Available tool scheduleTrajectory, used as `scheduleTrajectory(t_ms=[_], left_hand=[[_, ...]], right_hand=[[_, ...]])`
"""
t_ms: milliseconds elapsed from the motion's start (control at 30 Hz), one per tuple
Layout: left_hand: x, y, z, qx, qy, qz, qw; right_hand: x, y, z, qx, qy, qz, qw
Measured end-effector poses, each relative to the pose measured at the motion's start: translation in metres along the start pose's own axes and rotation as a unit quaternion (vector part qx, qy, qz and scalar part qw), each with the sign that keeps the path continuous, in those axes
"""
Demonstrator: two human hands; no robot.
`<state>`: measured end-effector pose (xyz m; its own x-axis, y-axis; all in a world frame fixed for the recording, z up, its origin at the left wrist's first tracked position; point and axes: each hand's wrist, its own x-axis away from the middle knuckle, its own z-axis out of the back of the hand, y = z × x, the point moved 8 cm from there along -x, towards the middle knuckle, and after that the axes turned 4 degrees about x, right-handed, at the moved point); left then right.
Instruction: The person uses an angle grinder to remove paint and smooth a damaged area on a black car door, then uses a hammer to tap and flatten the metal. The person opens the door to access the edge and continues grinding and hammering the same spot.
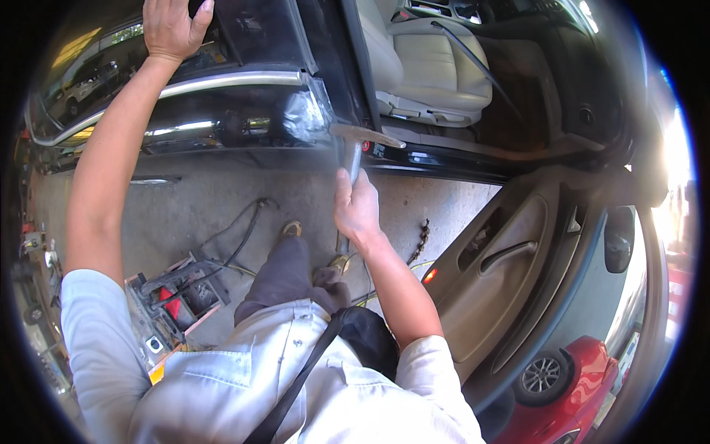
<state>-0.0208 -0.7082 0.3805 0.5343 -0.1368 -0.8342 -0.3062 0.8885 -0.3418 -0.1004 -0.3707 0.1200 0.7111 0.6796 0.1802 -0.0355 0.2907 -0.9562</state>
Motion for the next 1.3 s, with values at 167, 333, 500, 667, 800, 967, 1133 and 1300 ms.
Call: scheduleTrajectory(t_ms=[167,333,500,667,800,967,1133,1300], left_hand=[[-0.002,0.000,0.001,0.004,0.006,0.000,1.000],[-0.001,0.001,0.001,0.001,0.004,0.003,1.000],[-0.001,0.001,0.002,0.004,0.008,0.003,1.000],[-0.002,-0.002,0.002,0.007,0.008,0.008,1.000],[-0.003,-0.001,0.002,0.007,0.003,0.008,1.000],[-0.004,-0.001,0.004,0.006,0.013,0.009,1.000],[-0.004,0.000,0.004,0.005,0.002,0.012,1.000],[-0.003,0.000,0.005,0.009,0.008,0.012,1.000]], right_hand=[[-0.007,0.002,0.012,-0.117,0.076,-0.046,0.989],[-0.025,-0.021,-0.001,0.070,0.012,0.045,0.996],[-0.035,-0.027,0.016,-0.028,0.065,0.033,0.997],[-0.035,-0.041,0.009,0.067,0.001,0.035,0.997],[-0.026,-0.042,0.023,-0.115,0.074,0.054,0.989],[-0.027,-0.031,0.009,0.044,0.009,0.036,0.998],[-0.023,-0.025,0.008,0.041,-0.001,0.012,0.999],[-0.022,-0.030,0.020,0.021,0.069,-0.002,0.997]])
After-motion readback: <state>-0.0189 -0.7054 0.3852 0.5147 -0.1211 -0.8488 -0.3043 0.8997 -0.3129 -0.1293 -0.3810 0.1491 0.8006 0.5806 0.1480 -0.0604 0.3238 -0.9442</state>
